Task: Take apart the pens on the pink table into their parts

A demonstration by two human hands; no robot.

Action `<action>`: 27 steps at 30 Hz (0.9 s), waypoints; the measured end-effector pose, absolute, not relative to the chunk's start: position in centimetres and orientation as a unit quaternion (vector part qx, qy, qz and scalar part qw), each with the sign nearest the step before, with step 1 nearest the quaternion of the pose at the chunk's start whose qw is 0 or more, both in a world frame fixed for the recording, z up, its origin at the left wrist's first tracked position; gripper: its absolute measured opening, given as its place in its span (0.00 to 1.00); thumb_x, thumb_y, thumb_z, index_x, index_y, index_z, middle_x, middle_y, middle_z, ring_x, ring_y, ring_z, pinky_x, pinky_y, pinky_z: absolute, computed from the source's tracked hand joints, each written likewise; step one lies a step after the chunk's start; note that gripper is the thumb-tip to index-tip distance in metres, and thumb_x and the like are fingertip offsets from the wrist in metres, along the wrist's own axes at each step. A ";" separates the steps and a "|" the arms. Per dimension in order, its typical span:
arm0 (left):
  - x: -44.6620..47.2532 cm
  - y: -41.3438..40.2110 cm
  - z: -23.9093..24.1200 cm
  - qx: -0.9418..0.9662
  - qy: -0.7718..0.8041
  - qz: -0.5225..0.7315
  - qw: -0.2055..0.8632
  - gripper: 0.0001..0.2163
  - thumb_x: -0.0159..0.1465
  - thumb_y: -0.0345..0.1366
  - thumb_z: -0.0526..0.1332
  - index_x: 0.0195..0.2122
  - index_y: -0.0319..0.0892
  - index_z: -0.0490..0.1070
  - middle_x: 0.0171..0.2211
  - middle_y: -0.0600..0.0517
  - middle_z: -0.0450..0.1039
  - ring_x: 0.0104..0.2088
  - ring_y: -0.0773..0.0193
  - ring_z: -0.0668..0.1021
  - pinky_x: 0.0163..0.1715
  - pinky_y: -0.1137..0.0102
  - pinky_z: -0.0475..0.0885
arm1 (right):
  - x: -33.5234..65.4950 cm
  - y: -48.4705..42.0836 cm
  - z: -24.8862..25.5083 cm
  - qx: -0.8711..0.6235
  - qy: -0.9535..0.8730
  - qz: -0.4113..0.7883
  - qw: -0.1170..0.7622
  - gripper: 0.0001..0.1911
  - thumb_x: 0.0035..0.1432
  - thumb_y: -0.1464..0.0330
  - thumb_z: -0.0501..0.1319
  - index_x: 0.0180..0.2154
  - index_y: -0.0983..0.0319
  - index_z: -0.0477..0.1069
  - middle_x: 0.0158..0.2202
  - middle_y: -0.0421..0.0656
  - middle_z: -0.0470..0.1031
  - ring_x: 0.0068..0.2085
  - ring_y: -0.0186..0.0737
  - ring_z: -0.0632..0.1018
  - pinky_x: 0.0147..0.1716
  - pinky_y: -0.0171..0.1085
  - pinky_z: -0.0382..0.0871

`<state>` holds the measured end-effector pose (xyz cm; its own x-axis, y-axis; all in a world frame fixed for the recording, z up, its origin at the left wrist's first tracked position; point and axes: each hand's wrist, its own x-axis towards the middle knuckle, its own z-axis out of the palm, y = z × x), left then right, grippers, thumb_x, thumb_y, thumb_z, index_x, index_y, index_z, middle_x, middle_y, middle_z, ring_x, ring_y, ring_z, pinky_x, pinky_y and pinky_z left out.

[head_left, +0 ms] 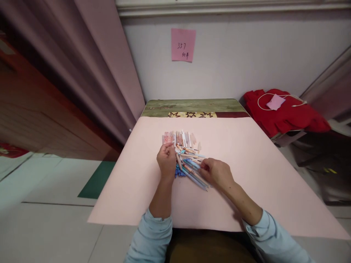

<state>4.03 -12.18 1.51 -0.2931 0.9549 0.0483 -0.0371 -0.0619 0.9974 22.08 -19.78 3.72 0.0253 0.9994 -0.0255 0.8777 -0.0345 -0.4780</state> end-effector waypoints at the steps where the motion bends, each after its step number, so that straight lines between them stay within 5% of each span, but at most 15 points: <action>1: 4.1 -12.2 1.6 0.420 0.534 0.594 0.431 0.11 0.58 0.41 0.62 0.39 0.42 0.73 0.21 0.57 0.69 0.20 0.69 0.71 0.21 0.75 0.66 | 22.0 -19.7 3.9 -0.700 -0.670 0.178 0.171 0.05 0.52 0.66 0.61 0.25 0.58 0.71 0.25 0.39 0.75 0.26 0.36 0.70 0.26 0.34 0.51; 4: 4.3 -12.4 2.0 0.410 0.487 0.595 0.491 0.14 0.56 0.42 0.65 0.41 0.41 0.73 0.24 0.56 0.71 0.19 0.71 0.69 0.21 0.75 0.64 | 21.9 -19.2 4.5 -0.695 -0.633 0.233 0.250 0.07 0.55 0.64 0.60 0.26 0.58 0.69 0.23 0.39 0.73 0.25 0.36 0.70 0.26 0.34 0.55; 9: 4.9 -12.9 2.9 0.388 0.372 0.521 0.663 0.21 0.52 0.41 0.70 0.45 0.37 0.74 0.31 0.50 0.76 0.19 0.75 0.67 0.18 0.77 0.57 | 21.0 -17.5 4.7 -0.511 -0.495 0.543 0.447 0.16 0.56 0.53 0.62 0.32 0.60 0.66 0.26 0.39 0.74 0.26 0.34 0.72 0.27 0.34 0.63; 13: 5.1 -13.1 2.9 0.361 0.348 0.480 0.720 0.19 0.52 0.40 0.70 0.43 0.36 0.76 0.25 0.52 0.74 0.18 0.75 0.65 0.19 0.77 0.58 | 20.0 -16.7 4.0 -0.413 -0.397 0.698 0.431 0.20 0.53 0.52 0.65 0.33 0.62 0.69 0.23 0.35 0.68 0.21 0.28 0.65 0.21 0.30 0.57; 18: 5.3 -13.2 3.0 0.338 0.353 0.483 0.727 0.15 0.51 0.40 0.71 0.36 0.36 0.76 0.30 0.50 0.77 0.16 0.78 0.61 0.16 0.77 0.56 | 20.3 -16.9 3.0 -0.325 -0.362 0.793 0.366 0.24 0.58 0.49 0.59 0.34 0.65 0.73 0.13 0.33 0.61 0.14 0.27 0.56 0.14 0.31 0.47; 27: 5.9 -13.4 3.0 0.349 0.402 0.520 0.668 0.12 0.50 0.40 0.71 0.29 0.37 0.74 0.24 0.54 0.73 0.15 0.78 0.60 0.15 0.77 0.54 | 19.7 -16.8 2.0 -0.357 -0.390 0.741 0.413 0.20 0.53 0.53 0.67 0.30 0.64 0.71 0.18 0.34 0.64 0.17 0.24 0.58 0.16 0.29 0.47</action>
<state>5.92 -13.42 3.01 0.1360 0.9753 -0.1743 -0.4148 0.2158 0.8840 19.70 -16.79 2.00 -0.4038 0.8912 -0.2065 -0.3339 -0.3538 -0.8737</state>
